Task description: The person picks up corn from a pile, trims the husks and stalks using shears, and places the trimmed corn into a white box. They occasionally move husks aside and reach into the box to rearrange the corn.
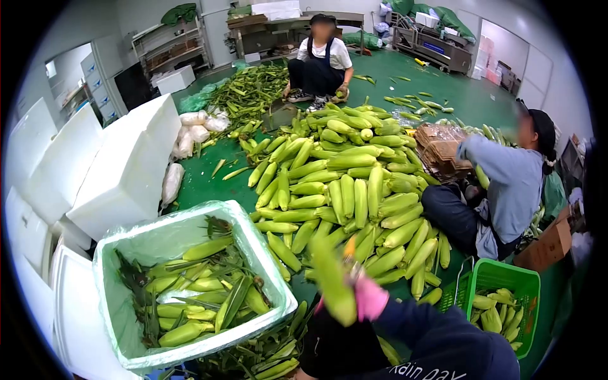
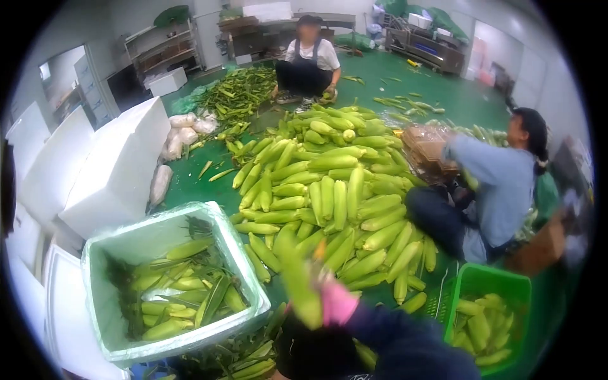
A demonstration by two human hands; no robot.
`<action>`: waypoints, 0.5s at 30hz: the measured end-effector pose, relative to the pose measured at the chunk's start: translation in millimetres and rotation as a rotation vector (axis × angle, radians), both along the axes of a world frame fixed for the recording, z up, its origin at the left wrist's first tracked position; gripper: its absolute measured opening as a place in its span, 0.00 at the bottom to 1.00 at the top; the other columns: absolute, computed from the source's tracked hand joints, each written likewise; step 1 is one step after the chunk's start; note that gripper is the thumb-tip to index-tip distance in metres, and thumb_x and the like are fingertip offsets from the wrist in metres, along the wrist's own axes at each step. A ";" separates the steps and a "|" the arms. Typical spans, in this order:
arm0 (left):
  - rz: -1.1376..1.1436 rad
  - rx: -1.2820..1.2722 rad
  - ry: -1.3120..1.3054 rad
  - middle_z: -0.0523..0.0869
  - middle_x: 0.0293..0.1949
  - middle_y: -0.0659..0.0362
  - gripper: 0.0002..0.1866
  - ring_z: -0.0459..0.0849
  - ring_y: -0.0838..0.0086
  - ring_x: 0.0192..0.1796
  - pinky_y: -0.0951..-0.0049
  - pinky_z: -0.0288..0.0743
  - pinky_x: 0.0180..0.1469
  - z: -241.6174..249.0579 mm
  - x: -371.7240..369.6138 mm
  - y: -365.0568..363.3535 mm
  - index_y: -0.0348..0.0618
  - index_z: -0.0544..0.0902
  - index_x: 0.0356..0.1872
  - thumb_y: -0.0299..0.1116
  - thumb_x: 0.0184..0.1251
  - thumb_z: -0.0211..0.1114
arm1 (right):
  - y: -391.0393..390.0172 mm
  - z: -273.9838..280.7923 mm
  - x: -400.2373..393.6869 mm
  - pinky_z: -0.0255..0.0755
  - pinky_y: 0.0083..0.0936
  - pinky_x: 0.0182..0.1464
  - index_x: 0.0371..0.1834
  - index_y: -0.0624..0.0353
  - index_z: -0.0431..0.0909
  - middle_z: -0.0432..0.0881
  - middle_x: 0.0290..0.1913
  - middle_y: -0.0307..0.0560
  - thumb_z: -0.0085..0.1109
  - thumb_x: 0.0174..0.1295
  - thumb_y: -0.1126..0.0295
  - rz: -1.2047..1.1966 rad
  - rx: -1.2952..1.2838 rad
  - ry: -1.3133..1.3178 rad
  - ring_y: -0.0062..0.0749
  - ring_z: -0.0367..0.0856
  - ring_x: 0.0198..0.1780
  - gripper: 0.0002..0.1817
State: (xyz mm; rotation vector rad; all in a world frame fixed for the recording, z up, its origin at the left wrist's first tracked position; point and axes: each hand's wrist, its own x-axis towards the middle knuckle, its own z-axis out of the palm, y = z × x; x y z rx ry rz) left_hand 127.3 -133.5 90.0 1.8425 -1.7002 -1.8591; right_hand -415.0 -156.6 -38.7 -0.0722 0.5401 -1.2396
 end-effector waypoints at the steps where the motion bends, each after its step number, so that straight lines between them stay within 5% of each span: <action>1: 0.063 -0.014 0.170 0.89 0.35 0.49 0.14 0.89 0.62 0.38 0.61 0.80 0.38 0.7 -10.7 -24.9 0.39 0.85 0.49 0.38 0.72 0.63 | -24.3 6.2 -28.6 0.81 0.43 0.57 0.70 0.60 0.69 0.81 0.60 0.56 0.42 0.82 0.52 -0.044 -0.100 0.138 0.45 0.84 0.57 0.25; 3: 0.116 -0.169 0.330 0.89 0.34 0.50 0.14 0.89 0.65 0.37 0.61 0.81 0.37 1.3 -49.6 -88.5 0.38 0.84 0.49 0.38 0.73 0.62 | -64.6 23.3 -77.9 0.82 0.45 0.56 0.68 0.61 0.68 0.80 0.61 0.58 0.44 0.81 0.53 -0.259 -0.175 0.386 0.47 0.82 0.60 0.24; 5: 0.099 -0.410 0.212 0.90 0.36 0.47 0.19 0.89 0.66 0.36 0.67 0.82 0.42 -14.5 -97.4 -155.2 0.36 0.85 0.53 0.41 0.78 0.57 | -106.6 24.4 -108.6 0.83 0.45 0.54 0.68 0.61 0.66 0.79 0.58 0.58 0.48 0.79 0.52 -0.488 -0.356 0.156 0.48 0.80 0.59 0.26; 7: -0.151 -0.727 -0.201 0.90 0.39 0.45 0.23 0.90 0.59 0.39 0.63 0.83 0.48 -110.8 -98.3 -238.2 0.34 0.87 0.48 0.47 0.76 0.58 | -107.2 11.8 -124.6 0.83 0.44 0.54 0.69 0.64 0.64 0.78 0.55 0.58 0.50 0.77 0.50 -0.587 -0.255 -0.029 0.50 0.80 0.58 0.30; 8: -0.407 -0.776 -0.542 0.90 0.42 0.44 0.26 0.90 0.57 0.42 0.62 0.83 0.50 -145.3 -112.6 -255.3 0.35 0.88 0.48 0.52 0.75 0.58 | -100.2 1.4 -124.6 0.83 0.43 0.53 0.66 0.62 0.64 0.78 0.51 0.56 0.51 0.76 0.46 -0.499 -0.200 -0.223 0.49 0.81 0.54 0.31; 9: -0.660 -0.805 -0.893 0.90 0.46 0.44 0.30 0.91 0.55 0.46 0.61 0.83 0.52 -181.1 -121.1 -266.2 0.36 0.89 0.48 0.58 0.73 0.58 | -78.3 -0.9 -113.2 0.79 0.44 0.57 0.60 0.58 0.75 0.83 0.55 0.58 0.48 0.77 0.46 -0.395 -0.278 -0.223 0.49 0.83 0.52 0.26; 10: -0.750 -0.694 -0.807 0.90 0.48 0.44 0.33 0.90 0.54 0.49 0.59 0.82 0.53 -242.9 -120.6 -279.0 0.38 0.89 0.49 0.62 0.69 0.59 | -48.3 12.3 -84.5 0.78 0.45 0.58 0.58 0.58 0.77 0.83 0.56 0.58 0.45 0.79 0.46 -0.500 -0.159 0.042 0.50 0.83 0.55 0.25; 11: -0.836 -0.577 -0.716 0.90 0.50 0.44 0.37 0.89 0.52 0.52 0.58 0.82 0.54 -285.6 -124.4 -289.0 0.39 0.90 0.50 0.67 0.66 0.59 | -17.3 17.7 -71.6 0.77 0.45 0.61 0.55 0.56 0.78 0.83 0.59 0.57 0.42 0.81 0.48 -0.210 -0.324 0.023 0.50 0.83 0.58 0.24; 13: -0.888 -0.544 -0.882 0.89 0.52 0.44 0.41 0.88 0.50 0.56 0.56 0.81 0.58 -279.2 -173.0 -260.7 0.39 0.90 0.50 0.72 0.62 0.58 | 45.5 -7.2 -42.9 0.75 0.48 0.64 0.59 0.56 0.77 0.80 0.63 0.56 0.48 0.79 0.48 -0.054 -0.229 -0.009 0.47 0.80 0.62 0.23; 15: -0.753 -0.481 -0.707 0.88 0.54 0.43 0.41 0.86 0.46 0.57 0.54 0.79 0.61 -287.2 -164.6 -256.6 0.36 0.86 0.55 0.67 0.55 0.69 | 122.2 -52.7 -16.5 0.66 0.51 0.74 0.67 0.55 0.74 0.74 0.71 0.55 0.56 0.76 0.50 0.013 0.142 -0.131 0.48 0.72 0.73 0.25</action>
